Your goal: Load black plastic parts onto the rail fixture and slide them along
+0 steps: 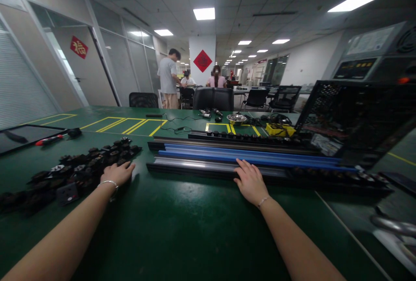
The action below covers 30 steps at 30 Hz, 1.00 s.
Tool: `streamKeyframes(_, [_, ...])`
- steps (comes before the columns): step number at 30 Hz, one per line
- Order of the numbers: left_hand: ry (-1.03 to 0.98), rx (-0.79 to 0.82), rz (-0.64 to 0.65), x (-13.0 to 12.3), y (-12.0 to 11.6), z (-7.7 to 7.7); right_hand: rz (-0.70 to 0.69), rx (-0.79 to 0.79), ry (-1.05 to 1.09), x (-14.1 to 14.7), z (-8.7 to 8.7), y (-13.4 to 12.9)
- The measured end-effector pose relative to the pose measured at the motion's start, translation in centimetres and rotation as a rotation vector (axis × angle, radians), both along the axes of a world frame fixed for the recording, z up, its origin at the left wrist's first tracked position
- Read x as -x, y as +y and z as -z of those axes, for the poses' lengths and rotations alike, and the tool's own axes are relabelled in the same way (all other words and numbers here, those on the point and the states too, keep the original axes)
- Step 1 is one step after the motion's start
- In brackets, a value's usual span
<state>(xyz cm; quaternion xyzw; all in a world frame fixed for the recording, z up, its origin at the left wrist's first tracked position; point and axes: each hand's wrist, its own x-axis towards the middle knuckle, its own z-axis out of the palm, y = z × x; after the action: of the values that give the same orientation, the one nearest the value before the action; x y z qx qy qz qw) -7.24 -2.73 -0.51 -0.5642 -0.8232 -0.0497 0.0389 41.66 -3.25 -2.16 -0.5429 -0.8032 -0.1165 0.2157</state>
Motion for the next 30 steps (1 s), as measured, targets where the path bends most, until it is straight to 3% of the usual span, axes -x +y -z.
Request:
streamKeyframes(4, [0.002, -0.007, -0.201, -0.4, -1.0, -0.8, 0.011, -0.004, -0.002, 0.0, 0.0, -0.1])
streamKeyframes(9, [0.031, -0.134, -0.204, -2.2, -1.5, -1.3, 0.007, 0.006, 0.015, 0.1, -0.2, -0.2])
streamKeyframes(13, [0.034, -0.305, -0.067, -5.6, -0.5, -1.6, 0.002, 0.004, 0.067, 0.2, -0.4, -0.2])
streamKeyframes(18, [0.021, -0.364, 0.273, -13.4, 1.4, -1.9, -0.018, -0.034, 0.211, -0.4, -0.8, 0.3])
streamKeyframes(20, [-0.03, -0.318, 0.402, -17.0, 1.7, -1.6, 0.071, -0.104, 0.26, -1.2, -1.0, 0.5])
streamKeyframes(24, [-0.116, -0.173, 0.609, -22.1, 1.6, -0.6, 0.385, -0.299, 0.376, -3.6, -1.5, 0.6])
streamKeyframes(30, [-0.079, -0.105, 0.63, -23.2, 1.4, -0.2, 0.699, -0.396, 0.529, -7.2, -1.2, 0.8])
